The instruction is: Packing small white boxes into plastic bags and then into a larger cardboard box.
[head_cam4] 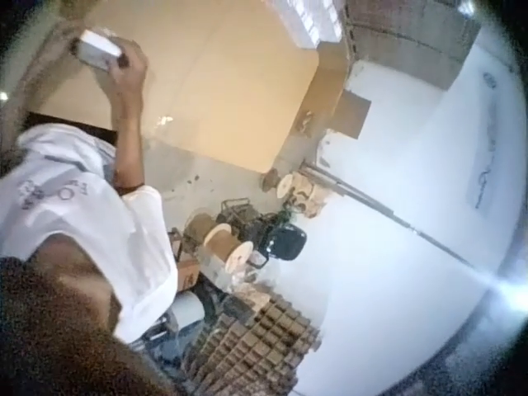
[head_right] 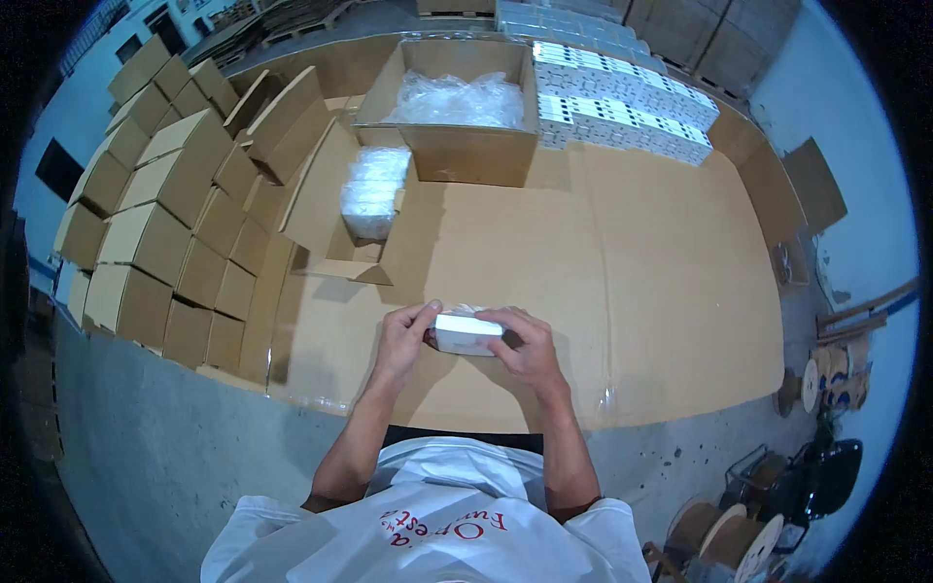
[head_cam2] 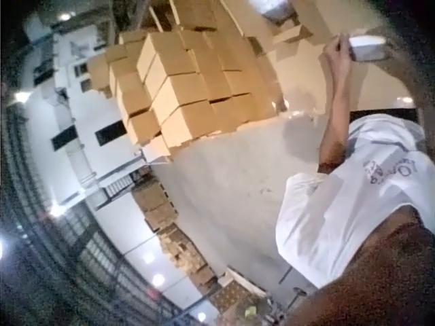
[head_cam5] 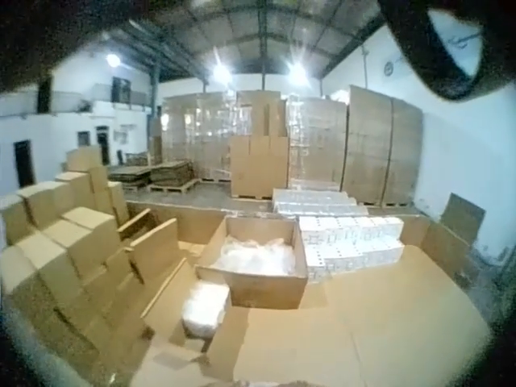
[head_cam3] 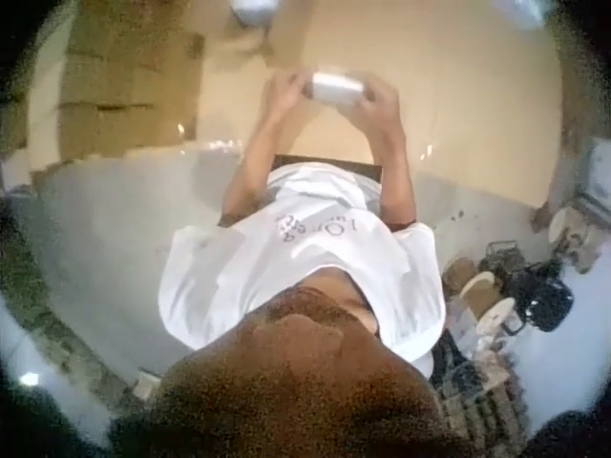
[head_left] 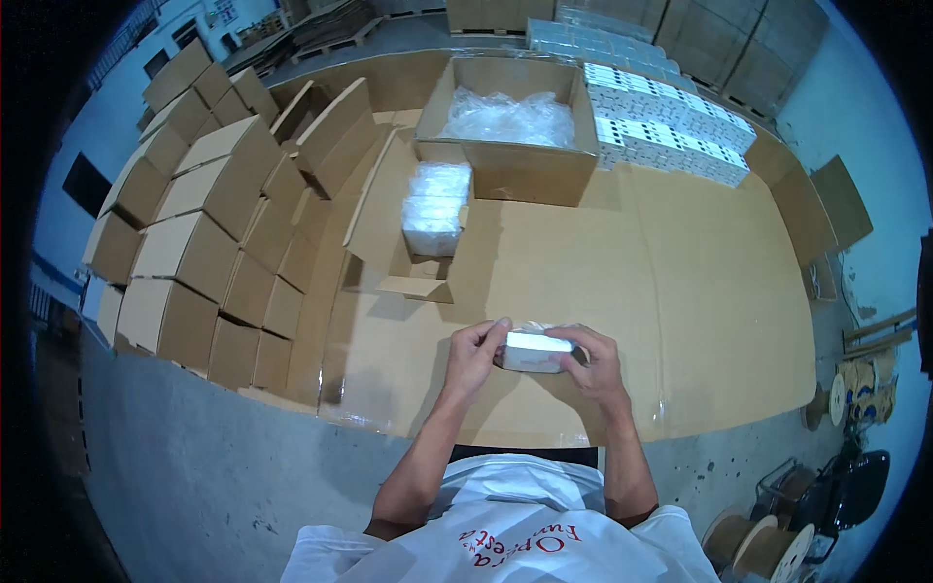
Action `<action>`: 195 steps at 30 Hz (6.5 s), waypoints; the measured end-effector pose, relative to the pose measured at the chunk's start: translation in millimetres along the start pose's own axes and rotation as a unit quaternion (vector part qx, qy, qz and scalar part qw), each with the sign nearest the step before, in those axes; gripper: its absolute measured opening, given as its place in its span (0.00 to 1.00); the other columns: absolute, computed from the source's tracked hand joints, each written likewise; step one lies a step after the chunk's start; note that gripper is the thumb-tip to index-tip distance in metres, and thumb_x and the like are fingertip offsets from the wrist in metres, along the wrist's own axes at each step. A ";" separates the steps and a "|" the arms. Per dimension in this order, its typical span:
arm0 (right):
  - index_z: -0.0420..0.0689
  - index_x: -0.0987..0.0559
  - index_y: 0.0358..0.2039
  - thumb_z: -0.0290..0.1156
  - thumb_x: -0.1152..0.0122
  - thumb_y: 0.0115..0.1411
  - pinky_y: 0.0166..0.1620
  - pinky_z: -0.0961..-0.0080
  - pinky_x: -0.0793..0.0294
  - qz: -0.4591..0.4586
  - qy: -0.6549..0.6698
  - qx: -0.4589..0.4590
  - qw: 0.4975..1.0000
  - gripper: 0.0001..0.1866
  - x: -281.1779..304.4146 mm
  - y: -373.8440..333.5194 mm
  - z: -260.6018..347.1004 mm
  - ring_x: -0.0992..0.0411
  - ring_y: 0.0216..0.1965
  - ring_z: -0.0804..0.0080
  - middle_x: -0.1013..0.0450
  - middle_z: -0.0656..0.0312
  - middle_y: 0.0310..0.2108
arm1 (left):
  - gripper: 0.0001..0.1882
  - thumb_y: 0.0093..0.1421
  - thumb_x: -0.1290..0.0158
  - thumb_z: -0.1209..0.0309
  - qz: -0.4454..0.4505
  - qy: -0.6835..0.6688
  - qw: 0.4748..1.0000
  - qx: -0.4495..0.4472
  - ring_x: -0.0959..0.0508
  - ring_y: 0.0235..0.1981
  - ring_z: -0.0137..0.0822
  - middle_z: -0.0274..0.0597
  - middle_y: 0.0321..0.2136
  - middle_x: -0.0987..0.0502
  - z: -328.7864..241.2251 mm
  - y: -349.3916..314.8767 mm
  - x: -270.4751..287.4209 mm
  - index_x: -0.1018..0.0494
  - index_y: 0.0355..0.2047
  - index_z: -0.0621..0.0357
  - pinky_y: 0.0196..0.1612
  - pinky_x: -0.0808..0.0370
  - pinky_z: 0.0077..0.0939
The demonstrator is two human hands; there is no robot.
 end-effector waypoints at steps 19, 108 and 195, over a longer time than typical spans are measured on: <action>0.35 0.17 0.38 0.25 0.29 0.55 0.36 0.70 0.21 0.182 -0.221 -0.031 0.958 0.11 -86.7 84.0 91.0 0.21 0.29 0.65 0.19 0.52 0.31 | 0.21 0.65 0.42 0.69 -0.052 0.179 0.979 -0.083 0.18 0.39 0.37 0.49 0.43 0.20 -18.8 -47.8 139.9 0.28 0.57 0.63 0.42 0.20 0.29; 0.43 0.24 0.46 0.26 0.37 0.54 0.56 0.51 0.34 -0.094 -0.310 -0.010 0.946 0.17 181.5 18.8 -16.2 0.31 0.53 0.49 0.29 0.51 0.48 | 0.25 0.56 0.39 0.66 0.087 0.576 0.754 -0.303 0.35 0.64 0.57 0.50 0.60 0.31 -64.4 24.8 -120.5 0.29 0.52 0.61 0.65 0.38 0.53; 0.38 0.34 0.40 0.10 0.44 0.61 0.55 0.75 0.24 -0.134 0.137 -0.036 0.981 0.12 85.3 91.4 -72.3 0.27 0.50 0.75 0.26 0.54 0.49 | 0.20 0.66 0.44 0.78 0.111 0.040 0.978 -0.174 0.21 0.53 0.36 0.49 0.50 0.21 -40.4 123.4 -88.5 0.30 0.58 0.69 0.58 0.23 0.31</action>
Point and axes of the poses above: each hand's wrist, its own y-axis towards the middle knuckle, its own x-axis out of the back of the hand, z = x × y, the point moved 4 cm from there along y, towards the middle knuckle
